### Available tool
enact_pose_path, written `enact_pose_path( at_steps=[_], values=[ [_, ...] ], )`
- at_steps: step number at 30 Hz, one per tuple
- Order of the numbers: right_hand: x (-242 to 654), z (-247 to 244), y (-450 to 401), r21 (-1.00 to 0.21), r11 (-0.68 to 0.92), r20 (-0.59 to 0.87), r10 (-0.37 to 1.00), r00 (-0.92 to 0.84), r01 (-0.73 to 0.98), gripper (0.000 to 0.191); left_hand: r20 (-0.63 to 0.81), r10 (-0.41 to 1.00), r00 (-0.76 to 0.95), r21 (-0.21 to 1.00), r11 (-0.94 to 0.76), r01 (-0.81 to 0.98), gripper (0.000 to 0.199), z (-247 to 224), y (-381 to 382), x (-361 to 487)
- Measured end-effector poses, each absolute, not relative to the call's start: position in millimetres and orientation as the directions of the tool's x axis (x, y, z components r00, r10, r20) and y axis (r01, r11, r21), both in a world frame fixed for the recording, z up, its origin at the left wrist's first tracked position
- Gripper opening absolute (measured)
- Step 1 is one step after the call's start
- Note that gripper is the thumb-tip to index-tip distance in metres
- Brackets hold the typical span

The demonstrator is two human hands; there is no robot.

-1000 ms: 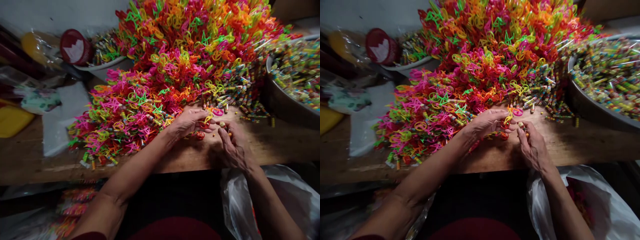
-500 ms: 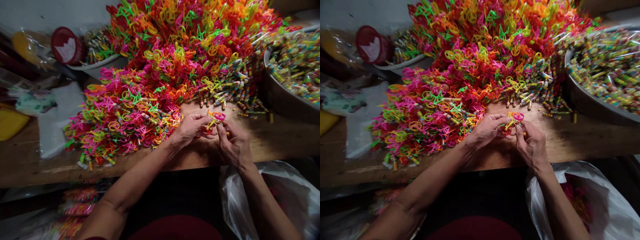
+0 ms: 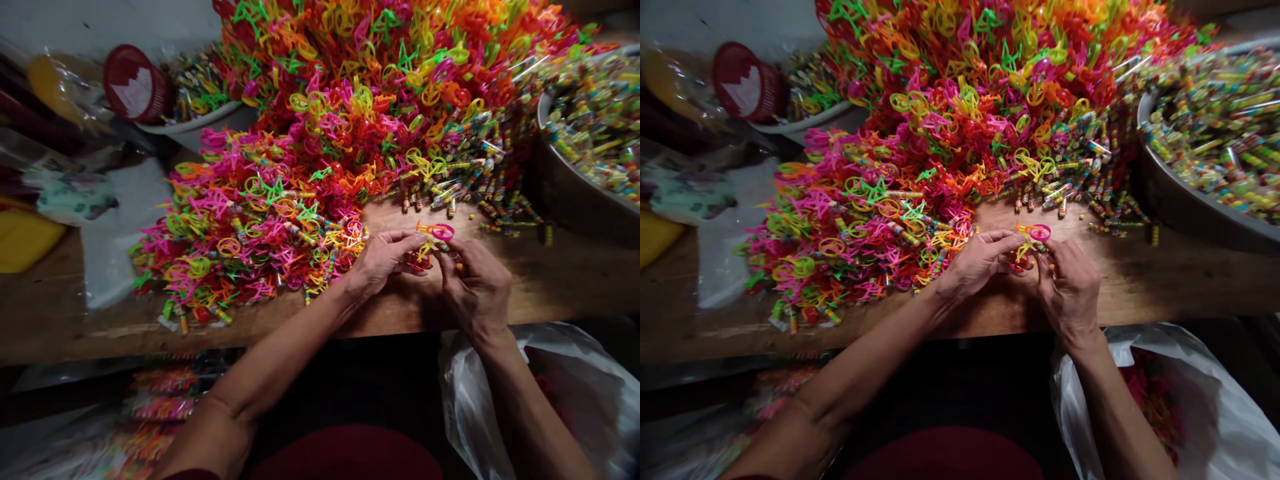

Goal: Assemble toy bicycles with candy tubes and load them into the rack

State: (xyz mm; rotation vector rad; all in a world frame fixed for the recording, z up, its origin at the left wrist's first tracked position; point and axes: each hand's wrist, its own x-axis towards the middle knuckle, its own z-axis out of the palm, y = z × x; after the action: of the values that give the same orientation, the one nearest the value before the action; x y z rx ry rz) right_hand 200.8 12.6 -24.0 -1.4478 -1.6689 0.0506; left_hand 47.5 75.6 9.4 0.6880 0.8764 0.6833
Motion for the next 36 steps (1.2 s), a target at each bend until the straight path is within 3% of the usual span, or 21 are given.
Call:
enact_pose_path(
  at_steps=[6, 14, 18, 22, 32, 36],
  values=[
    [201.4, -25.9, 12.8, -0.537, 0.372, 0.622, 0.781, 0.057, 0.757, 0.017, -0.397, 0.830, 0.391, 0.809, 0.518, -0.278, 0.009, 11.6, 70.1, 52.8],
    [207.7, -33.3, 11.8, -0.495, 0.412, 0.665, 0.746, 0.028, 0.765, 0.016, -0.368, 0.828, 0.423, 0.814, 0.507, -0.285, 0.009, 6.4, 68.0, 60.7],
    [212.2, -38.6, 8.7, -0.326, 0.418, 0.710, 0.701, -0.072, 0.848, 0.015, -0.384, 0.818, 0.429, 0.783, 0.534, -0.319, 0.013, 2.3, 68.0, 66.2],
    [214.7, -44.0, 3.9, -0.214, 0.328, 0.661, 0.742, -0.111, 0.920, 0.019, -0.440, 0.815, 0.376, 0.750, 0.564, -0.344, 0.020, -1.2, 67.2, 73.4],
    [221.0, -30.7, 1.2, -0.356, 0.331, 0.586, 0.807, -0.068, 0.874, 0.024, -0.383, 0.811, 0.442, 0.820, 0.519, -0.243, 0.022, 1.8, 71.0, 77.6],
    [218.5, -32.2, -5.8, -0.277, 0.288, 0.584, 0.808, -0.077, 0.916, 0.028, -0.387, 0.816, 0.430, 0.824, 0.515, -0.235, 0.022, 1.5, 70.1, 76.8]
  ],
)
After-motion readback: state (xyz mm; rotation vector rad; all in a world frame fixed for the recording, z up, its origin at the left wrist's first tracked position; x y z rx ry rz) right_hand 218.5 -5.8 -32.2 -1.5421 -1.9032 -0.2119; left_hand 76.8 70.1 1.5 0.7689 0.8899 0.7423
